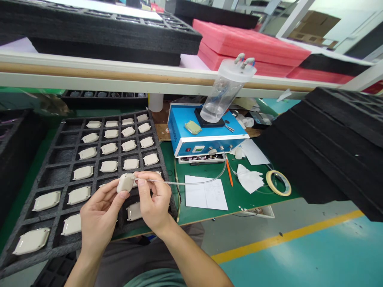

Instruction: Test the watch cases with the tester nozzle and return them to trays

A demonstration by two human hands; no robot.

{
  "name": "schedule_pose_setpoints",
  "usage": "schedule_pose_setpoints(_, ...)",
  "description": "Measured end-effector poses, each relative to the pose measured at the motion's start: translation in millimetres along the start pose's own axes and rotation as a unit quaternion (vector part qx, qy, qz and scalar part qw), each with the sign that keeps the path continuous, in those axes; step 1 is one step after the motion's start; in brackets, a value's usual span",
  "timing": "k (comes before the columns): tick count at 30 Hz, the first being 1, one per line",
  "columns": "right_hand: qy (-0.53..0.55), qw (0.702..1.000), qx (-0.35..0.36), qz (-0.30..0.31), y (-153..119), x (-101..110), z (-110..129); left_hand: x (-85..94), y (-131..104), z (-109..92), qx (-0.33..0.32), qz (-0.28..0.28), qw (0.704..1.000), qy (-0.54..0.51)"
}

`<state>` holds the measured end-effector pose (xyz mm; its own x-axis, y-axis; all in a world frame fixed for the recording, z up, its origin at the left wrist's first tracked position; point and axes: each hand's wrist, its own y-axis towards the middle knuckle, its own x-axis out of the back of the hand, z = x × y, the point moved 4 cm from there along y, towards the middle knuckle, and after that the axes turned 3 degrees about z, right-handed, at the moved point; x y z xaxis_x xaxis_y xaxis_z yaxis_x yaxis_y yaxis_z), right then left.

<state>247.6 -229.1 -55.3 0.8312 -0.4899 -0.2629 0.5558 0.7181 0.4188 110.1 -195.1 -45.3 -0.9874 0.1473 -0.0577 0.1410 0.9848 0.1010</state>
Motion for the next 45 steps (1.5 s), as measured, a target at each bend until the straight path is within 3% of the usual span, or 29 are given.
schedule_pose_setpoints(19,-0.004,1.000,-0.003,0.003,-0.9,0.2,1.7,-0.7,-0.6,2.9,0.002,0.005,1.000,-0.025)
schedule_pose_setpoints(30,-0.011,0.999,-0.034,0.000,-8.7,2.3,0.8,1.1,-5.9,8.3,0.042,0.019,0.995,-0.088)
schedule_pose_setpoints(32,-0.029,0.999,-0.039,0.024,-8.6,0.5,2.2,4.5,-5.6,10.4,0.057,0.010,0.990,-0.129)
schedule_pose_setpoints(37,-0.176,0.972,-0.037,0.153,-3.7,-9.7,15.7,10.8,-4.8,13.1,0.064,0.010,0.980,-0.189)
schedule_pose_setpoints(45,-0.238,0.942,0.017,0.234,2.2,-4.2,43.2,14.4,-16.8,2.8,0.072,0.050,0.983,-0.161)
